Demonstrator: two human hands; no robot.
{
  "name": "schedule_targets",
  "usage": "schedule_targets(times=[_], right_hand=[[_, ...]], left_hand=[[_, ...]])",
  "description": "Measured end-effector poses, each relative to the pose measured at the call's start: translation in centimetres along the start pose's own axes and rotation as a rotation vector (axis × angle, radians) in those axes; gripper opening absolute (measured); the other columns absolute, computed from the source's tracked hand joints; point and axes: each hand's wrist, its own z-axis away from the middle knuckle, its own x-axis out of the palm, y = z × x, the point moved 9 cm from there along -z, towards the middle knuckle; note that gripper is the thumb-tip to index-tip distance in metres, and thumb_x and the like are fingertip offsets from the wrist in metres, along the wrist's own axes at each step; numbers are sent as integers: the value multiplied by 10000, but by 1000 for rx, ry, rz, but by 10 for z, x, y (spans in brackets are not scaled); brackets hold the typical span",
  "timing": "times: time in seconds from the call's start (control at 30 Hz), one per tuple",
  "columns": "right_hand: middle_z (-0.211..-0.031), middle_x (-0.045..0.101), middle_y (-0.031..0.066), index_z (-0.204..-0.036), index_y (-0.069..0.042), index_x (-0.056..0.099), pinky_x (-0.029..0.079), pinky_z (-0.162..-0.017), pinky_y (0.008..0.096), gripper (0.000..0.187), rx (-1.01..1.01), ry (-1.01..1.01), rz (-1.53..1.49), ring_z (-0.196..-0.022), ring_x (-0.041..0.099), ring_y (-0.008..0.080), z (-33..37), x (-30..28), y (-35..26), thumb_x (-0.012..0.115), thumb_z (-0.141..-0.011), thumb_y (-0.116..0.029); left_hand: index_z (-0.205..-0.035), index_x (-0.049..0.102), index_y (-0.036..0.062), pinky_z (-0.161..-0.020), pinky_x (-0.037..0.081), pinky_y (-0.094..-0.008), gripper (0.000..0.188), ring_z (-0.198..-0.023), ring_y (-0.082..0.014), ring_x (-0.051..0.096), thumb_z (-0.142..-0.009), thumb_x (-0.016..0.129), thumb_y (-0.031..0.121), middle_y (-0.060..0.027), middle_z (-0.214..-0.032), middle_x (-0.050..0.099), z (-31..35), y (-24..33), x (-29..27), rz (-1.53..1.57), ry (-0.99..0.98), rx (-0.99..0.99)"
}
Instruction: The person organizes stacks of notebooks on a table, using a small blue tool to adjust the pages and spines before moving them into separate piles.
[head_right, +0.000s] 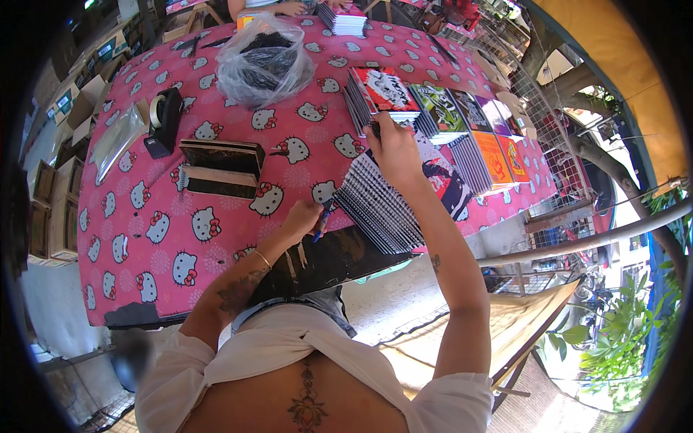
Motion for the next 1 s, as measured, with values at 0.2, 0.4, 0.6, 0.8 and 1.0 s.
schedule_targets(times=[0.2,0.4,0.6,0.8,1.0], right_hand=[[-852,676,225,-1044,-17,525,513,-658,484,224,8,9,-20,-775,662,423,3,0,5,635,-913,-162],[-848,671,219,-1044,-12,525,502,-662,486,254,82,-77,-130,-794,648,440,-7,4,14,638,-908,-194],[-846,685,101,-1065,18,551,457,-560,302,333,288,-402,-528,-618,564,133,-53,27,41,649,-932,-271],[-884,680,97,-1046,-56,557,312,-411,199,200,817,-405,-1513,-493,404,52,-132,161,11,611,-954,-225],[-844,676,116,-997,-75,562,457,-454,228,139,1086,-315,-1842,-546,539,111,-232,298,7,593,-945,-200]], left_hand=[[-855,657,-12,-749,565,-473,255,-916,-358,656,-909,547,211,-225,-958,634,41,62,34,-1261,362,561],[-941,664,0,-736,556,-508,226,-941,-421,621,-890,556,192,-227,-1042,590,36,66,20,-1242,205,564],[-941,658,-23,-742,537,-516,312,-886,-426,656,-922,516,254,-264,-923,666,14,59,18,-1006,0,388],[-1168,602,58,-831,479,-556,333,-1007,-430,582,-893,592,244,-238,-1062,566,65,78,-20,-1092,333,632],[-1354,521,104,-996,422,-545,519,-1191,-447,483,-879,649,273,-272,-1303,441,124,63,-31,-1225,476,827]])
